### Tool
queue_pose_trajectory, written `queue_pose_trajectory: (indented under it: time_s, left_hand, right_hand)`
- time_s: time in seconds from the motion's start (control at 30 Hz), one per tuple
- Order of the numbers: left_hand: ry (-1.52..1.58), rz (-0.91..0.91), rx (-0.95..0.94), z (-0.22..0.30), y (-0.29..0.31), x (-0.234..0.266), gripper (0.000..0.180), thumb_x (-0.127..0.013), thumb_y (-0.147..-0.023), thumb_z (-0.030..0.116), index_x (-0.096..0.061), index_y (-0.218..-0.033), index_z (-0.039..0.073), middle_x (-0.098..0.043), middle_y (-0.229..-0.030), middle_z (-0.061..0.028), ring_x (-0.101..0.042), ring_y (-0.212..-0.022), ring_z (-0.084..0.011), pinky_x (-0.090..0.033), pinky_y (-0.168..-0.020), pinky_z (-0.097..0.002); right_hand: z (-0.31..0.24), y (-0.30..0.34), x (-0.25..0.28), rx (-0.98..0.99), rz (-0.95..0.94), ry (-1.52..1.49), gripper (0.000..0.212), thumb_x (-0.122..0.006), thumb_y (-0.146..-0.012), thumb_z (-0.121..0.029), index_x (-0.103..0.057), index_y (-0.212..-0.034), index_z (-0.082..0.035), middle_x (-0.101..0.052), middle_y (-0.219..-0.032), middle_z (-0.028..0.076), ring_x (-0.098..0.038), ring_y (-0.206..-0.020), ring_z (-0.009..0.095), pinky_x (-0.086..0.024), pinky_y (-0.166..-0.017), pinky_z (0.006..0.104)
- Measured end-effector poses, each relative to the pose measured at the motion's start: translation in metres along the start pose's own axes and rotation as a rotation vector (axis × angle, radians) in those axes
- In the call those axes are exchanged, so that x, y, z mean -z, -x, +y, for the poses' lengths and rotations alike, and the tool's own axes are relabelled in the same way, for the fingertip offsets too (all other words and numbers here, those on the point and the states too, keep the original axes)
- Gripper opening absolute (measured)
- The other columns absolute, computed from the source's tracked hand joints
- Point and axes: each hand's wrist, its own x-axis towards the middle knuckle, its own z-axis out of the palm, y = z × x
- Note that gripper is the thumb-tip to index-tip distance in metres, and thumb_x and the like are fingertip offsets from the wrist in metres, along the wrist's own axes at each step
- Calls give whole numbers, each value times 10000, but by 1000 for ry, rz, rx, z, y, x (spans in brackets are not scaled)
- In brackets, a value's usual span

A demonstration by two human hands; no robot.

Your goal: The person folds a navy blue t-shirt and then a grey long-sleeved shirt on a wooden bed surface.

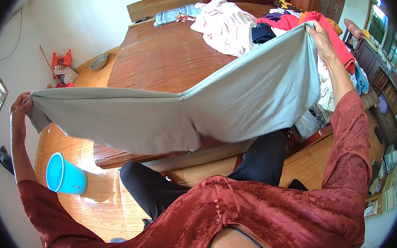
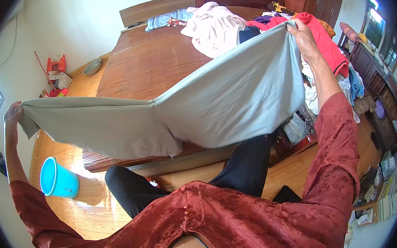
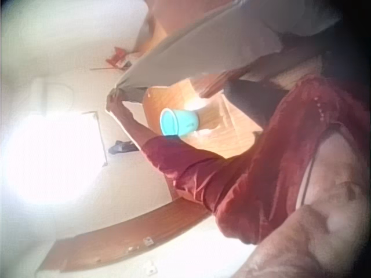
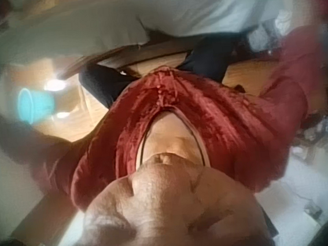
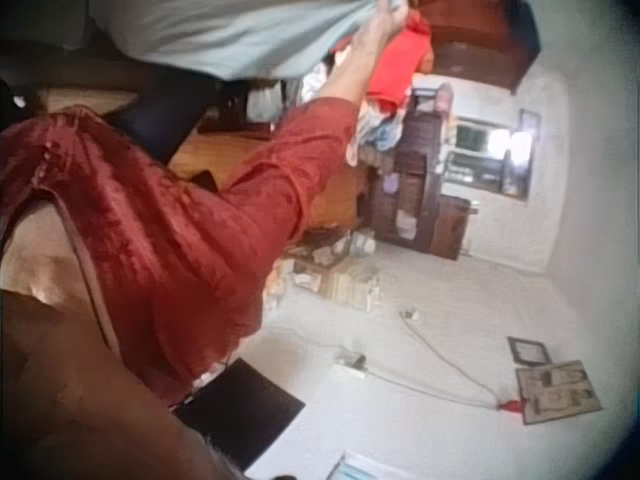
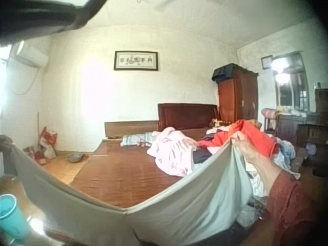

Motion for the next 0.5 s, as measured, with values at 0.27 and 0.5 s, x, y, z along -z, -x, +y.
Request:
queue_pose_trajectory:
  time_s: [0.27,0.5]
  left_hand:
    - [661,-30,125,6,10,-14,154,-634,-955,202,-635,-1072,101,-675,-972,-26,-667,-858,-121,-569,-751,-279]
    - [647,42,149,54,41,-84,272,-571,-1007,226,-616,-1226,70,-665,-924,-34,-653,-787,-108,-569,-688,-267]
  right_hand:
    - [3,2,24,-18,62,68,182,-537,-998,-170,-632,-1100,-54,-640,-952,6,-591,-889,97,-452,-824,275]
    - [4,7,50,-53,150,166,228,-525,-1000,-154,-616,-1166,-28,-665,-1016,53,-610,-935,129,-457,-853,297]
